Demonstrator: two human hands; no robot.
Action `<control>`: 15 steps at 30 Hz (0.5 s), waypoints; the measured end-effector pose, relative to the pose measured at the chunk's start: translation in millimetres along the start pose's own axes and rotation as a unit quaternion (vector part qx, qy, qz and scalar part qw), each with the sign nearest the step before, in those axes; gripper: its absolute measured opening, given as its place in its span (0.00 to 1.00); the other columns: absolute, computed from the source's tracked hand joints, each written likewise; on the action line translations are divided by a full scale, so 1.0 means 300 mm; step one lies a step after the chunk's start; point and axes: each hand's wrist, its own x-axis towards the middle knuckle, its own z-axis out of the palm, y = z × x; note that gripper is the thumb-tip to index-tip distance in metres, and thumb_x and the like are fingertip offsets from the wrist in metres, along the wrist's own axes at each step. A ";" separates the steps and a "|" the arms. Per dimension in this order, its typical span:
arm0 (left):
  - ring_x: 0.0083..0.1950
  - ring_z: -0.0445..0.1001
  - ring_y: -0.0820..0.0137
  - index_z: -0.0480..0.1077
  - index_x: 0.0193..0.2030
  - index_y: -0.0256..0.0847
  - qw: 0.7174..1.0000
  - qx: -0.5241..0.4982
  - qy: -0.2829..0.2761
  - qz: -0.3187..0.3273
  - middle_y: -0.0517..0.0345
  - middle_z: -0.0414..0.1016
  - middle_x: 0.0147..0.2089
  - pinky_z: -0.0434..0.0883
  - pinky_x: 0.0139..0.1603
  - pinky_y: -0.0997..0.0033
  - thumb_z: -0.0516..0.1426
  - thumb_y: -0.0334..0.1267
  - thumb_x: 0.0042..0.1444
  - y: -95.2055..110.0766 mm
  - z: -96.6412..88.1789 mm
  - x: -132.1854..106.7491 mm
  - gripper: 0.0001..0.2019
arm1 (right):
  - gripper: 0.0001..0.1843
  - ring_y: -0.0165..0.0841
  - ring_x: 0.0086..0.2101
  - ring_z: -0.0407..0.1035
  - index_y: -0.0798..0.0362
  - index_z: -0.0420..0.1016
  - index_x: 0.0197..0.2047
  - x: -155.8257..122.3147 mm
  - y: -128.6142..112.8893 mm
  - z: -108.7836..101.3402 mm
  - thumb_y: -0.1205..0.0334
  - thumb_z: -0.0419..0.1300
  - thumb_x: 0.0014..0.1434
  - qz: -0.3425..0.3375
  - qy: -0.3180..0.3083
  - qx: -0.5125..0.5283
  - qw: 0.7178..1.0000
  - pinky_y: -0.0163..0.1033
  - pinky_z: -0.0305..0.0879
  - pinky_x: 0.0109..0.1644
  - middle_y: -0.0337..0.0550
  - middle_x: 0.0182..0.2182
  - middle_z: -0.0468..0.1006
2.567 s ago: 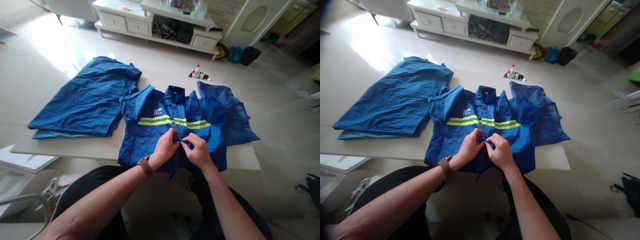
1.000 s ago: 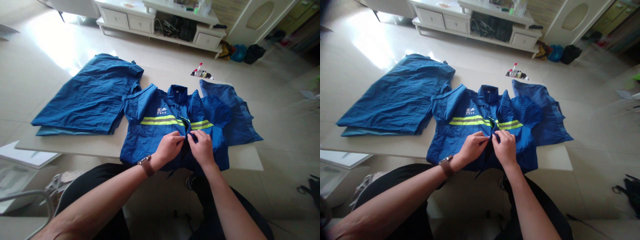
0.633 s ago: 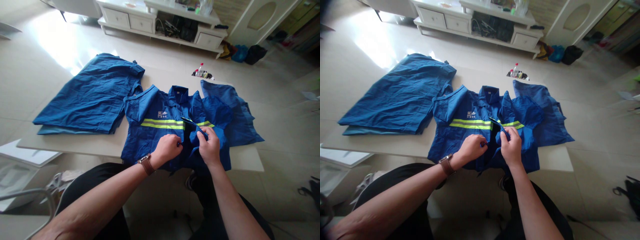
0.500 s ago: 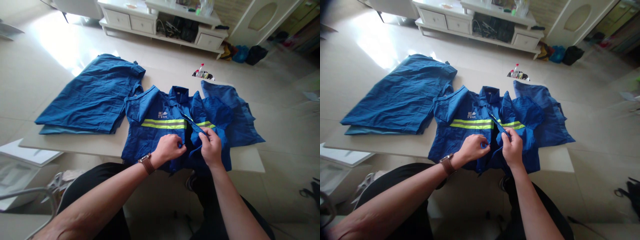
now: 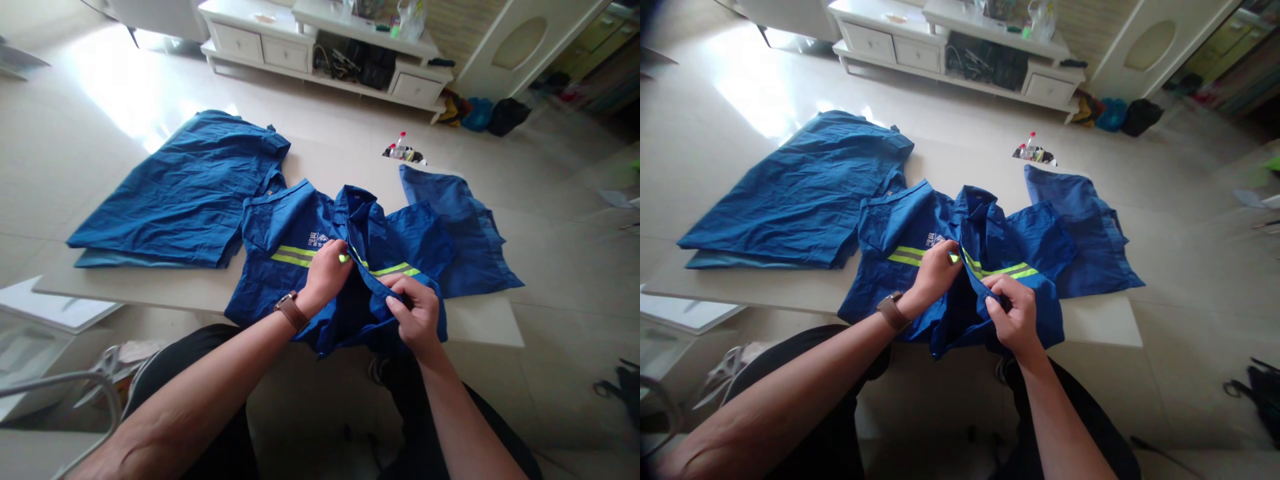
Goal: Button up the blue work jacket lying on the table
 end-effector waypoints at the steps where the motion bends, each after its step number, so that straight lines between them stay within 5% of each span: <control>1: 0.37 0.72 0.69 0.72 0.34 0.41 1.000 0.008 -0.006 0.007 0.56 0.74 0.36 0.66 0.39 0.70 0.57 0.30 0.58 -0.003 0.001 0.003 0.04 | 0.10 0.39 0.38 0.75 0.50 0.66 0.27 0.004 0.006 0.001 0.61 0.57 0.61 0.001 0.012 -0.010 1.000 0.45 0.70 0.46 0.42 0.33 0.79; 6: 0.30 0.66 0.71 0.69 0.25 0.40 0.999 0.023 -0.003 0.029 0.57 0.72 0.29 0.58 0.33 0.70 0.55 0.27 0.57 -0.004 0.004 -0.007 0.11 | 0.17 0.37 0.37 0.72 0.50 0.61 0.25 0.027 0.048 0.015 0.59 0.62 0.62 0.040 0.082 -0.109 0.990 0.43 0.68 0.45 0.42 0.31 0.74; 11: 0.29 0.65 0.71 0.71 0.24 0.40 0.998 0.035 -0.017 0.040 0.56 0.72 0.29 0.56 0.32 0.69 0.53 0.25 0.56 0.011 0.003 -0.018 0.13 | 0.22 0.37 0.38 0.70 0.49 0.58 0.30 0.024 0.074 0.040 0.49 0.68 0.59 0.030 0.017 -0.155 0.987 0.41 0.68 0.44 0.41 0.33 0.71; 15: 0.29 0.66 0.71 0.71 0.24 0.40 0.997 0.034 -0.024 0.059 0.56 0.72 0.29 0.57 0.33 0.70 0.53 0.26 0.56 0.018 0.006 -0.025 0.12 | 0.20 0.39 0.44 0.69 0.49 0.65 0.44 0.016 0.087 0.056 0.55 0.70 0.56 0.016 -0.021 -0.184 0.983 0.43 0.70 0.48 0.44 0.42 0.71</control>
